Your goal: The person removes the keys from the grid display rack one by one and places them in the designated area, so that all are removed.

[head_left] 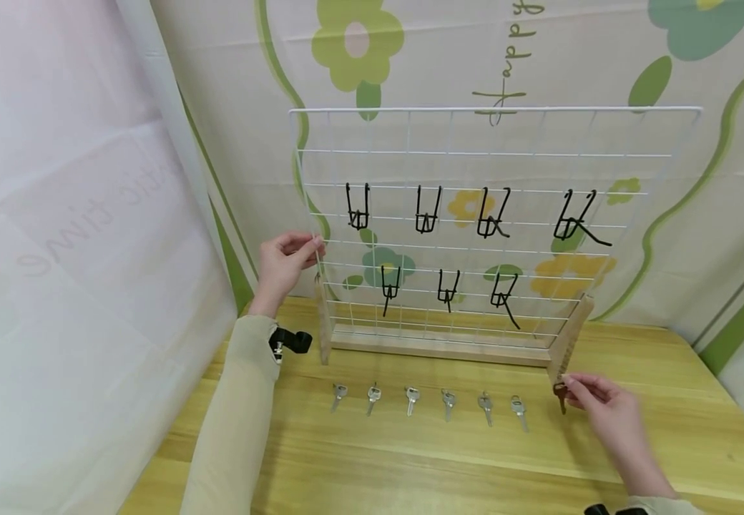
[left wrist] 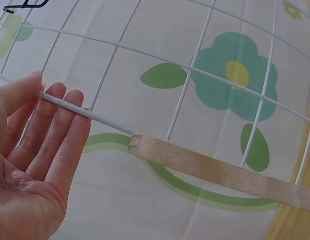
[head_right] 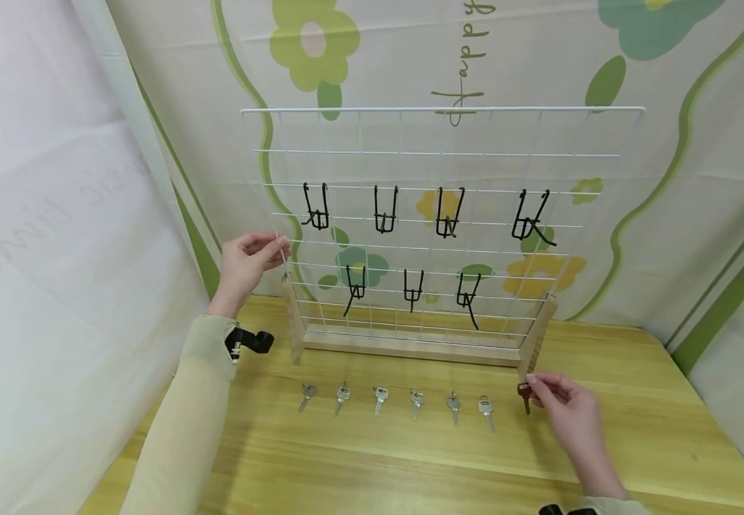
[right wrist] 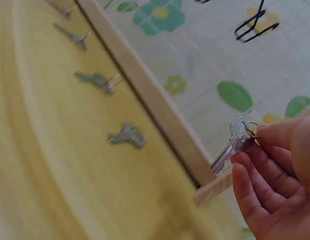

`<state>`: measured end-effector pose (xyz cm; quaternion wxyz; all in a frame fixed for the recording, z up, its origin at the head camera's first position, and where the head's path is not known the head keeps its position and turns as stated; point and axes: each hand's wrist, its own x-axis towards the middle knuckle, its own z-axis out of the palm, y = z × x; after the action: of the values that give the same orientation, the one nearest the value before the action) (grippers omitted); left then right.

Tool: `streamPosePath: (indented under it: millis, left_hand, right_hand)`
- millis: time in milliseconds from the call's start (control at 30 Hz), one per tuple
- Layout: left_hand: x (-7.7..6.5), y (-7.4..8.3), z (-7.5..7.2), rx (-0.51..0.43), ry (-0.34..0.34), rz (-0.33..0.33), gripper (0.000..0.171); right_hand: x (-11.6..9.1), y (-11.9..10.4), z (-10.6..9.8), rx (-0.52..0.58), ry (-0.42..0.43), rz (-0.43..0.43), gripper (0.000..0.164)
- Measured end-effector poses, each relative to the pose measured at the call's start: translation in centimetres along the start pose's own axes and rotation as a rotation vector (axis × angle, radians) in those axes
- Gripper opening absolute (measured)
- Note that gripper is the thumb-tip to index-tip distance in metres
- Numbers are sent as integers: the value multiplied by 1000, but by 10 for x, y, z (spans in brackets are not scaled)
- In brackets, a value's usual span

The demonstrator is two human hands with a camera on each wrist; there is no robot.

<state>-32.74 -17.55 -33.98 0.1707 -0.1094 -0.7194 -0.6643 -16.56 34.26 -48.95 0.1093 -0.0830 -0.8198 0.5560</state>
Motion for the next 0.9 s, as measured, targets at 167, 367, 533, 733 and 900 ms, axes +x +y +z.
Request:
streamPosePath:
  millis: [167,367,533,733,900]
  left_hand:
    - [-1,1,-1,2,-4,-19,31]
    - [-1,2,-1,-6,-15,-29,30]
    - [-1,2,-1,-19,-17,-28,27]
    - [-3,1,-3,-14,-8,-20,26]
    - [-4,0,-3,-13,6,0,26]
  right_hand:
    - [1,23,13,-54,-32,47,42]
    - [1,33,24,-167,-29,50,34]
    - [0,33,24,-310,-9,8,34]
    - [-1,30,25,-343,-17,16,29]
    - [0,28,23,-378,-33,-6,26]
